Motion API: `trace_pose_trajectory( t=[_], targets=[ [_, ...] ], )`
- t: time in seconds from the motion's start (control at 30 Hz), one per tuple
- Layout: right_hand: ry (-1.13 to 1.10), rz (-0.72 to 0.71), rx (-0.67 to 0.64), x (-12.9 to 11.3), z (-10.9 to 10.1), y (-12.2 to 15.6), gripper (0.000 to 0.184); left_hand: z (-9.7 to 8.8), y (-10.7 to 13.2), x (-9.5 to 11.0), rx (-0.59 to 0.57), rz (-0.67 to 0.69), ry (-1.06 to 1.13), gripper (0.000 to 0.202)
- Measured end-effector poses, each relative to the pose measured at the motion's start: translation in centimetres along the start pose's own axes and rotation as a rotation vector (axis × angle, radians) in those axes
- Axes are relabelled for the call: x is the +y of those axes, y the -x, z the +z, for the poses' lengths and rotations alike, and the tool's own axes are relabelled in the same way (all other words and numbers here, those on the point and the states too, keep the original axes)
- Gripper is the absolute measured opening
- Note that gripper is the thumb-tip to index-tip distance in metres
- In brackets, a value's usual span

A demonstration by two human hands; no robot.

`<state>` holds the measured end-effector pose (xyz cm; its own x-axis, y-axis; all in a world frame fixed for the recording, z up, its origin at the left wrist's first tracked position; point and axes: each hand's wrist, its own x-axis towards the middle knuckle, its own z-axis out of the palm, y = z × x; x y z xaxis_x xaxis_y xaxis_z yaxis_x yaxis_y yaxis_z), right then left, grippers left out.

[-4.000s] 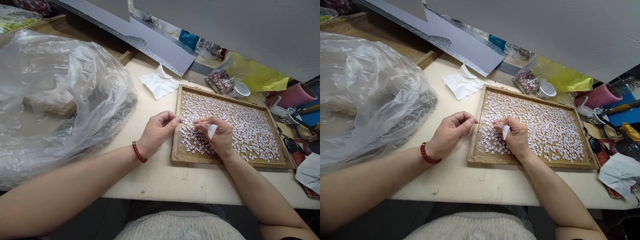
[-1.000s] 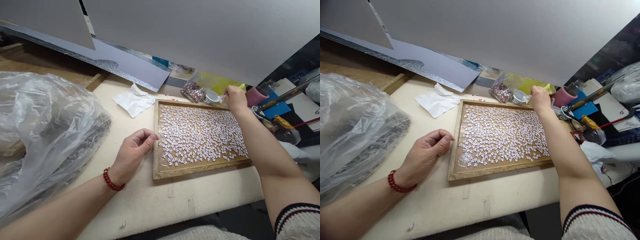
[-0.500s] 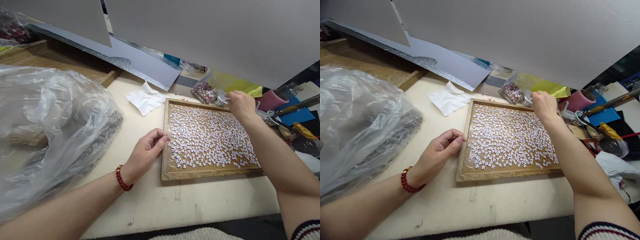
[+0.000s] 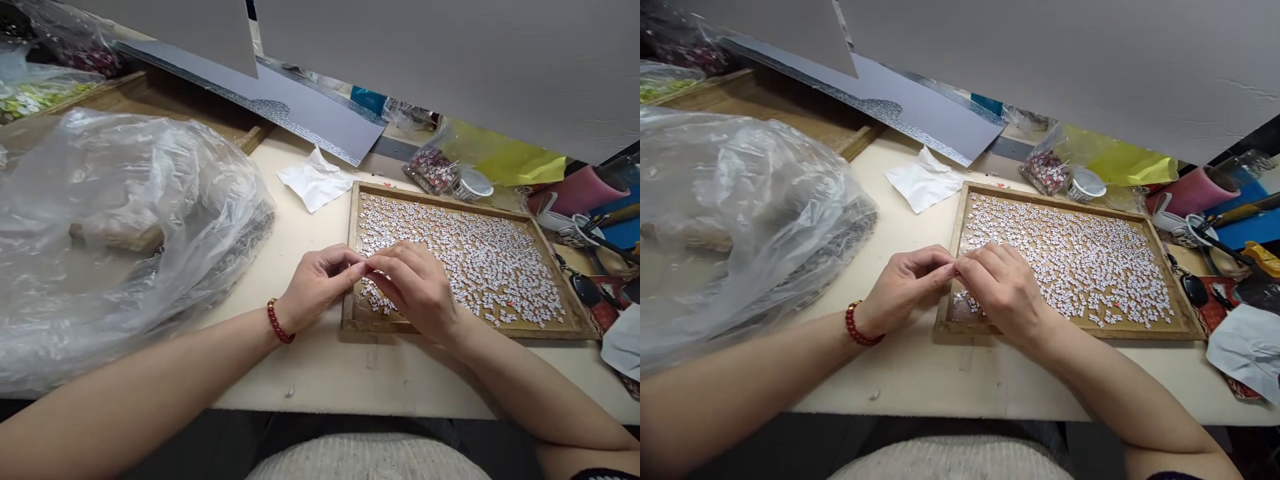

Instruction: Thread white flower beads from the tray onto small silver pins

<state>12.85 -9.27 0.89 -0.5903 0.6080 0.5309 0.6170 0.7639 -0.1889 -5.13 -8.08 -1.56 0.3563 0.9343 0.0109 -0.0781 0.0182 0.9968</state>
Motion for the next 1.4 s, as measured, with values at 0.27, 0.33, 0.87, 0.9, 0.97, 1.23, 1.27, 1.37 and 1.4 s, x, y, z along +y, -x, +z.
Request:
trace_pose_trajectory(
  t=[0.27, 0.33, 0.87, 0.9, 0.97, 1.23, 1.27, 1.37, 1.4],
  targets=[
    [0.129, -0.083, 0.071, 0.7, 0.7, 0.4, 0.019, -0.2, 0.0, -0.2, -0.031, 0.005, 0.01, 0.019],
    [0.122, -0.071, 0.094, 0.7, 0.7, 0.4, 0.015, -0.2, 0.0, -0.1, -0.038, 0.017, -0.012, 0.02],
    [-0.26, 0.114, 0.216, 0.4, 0.9, 0.3, 0.02, 0.1, 0.0, -0.2, -0.001, -0.022, 0.023, 0.02],
    [-0.309, 0.149, 0.217, 0.4, 0.9, 0.3, 0.019, 0.1, 0.0, -0.2, 0.013, -0.03, 0.04, 0.021],
    [-0.396, 0.211, 0.21, 0.4, 1.0, 0.3, 0.017, 0.2, 0.0, -0.4, 0.027, -0.044, 0.069, 0.022],
    [-0.521, 0.276, 0.203, 0.5, 1.4, 0.6, 0.015, 0.2, 0.0, -0.4, 0.041, -0.045, 0.11, 0.022],
    [-0.553, 0.319, 0.201, 0.5, 1.3, 0.6, 0.013, 0.2, 0.0, -0.3, 0.049, -0.043, 0.108, 0.021],
    [-0.837, 0.574, 0.2, 0.7, 1.3, 0.4, 0.006, 0.2, 0.0, -0.3, 0.071, -0.052, 0.122, 0.019],
    [-0.981, 0.666, 0.184, 0.8, 1.2, 0.3, 0.011, 0.1, 0.0, -0.3, 0.072, -0.057, 0.126, 0.019]
  ],
)
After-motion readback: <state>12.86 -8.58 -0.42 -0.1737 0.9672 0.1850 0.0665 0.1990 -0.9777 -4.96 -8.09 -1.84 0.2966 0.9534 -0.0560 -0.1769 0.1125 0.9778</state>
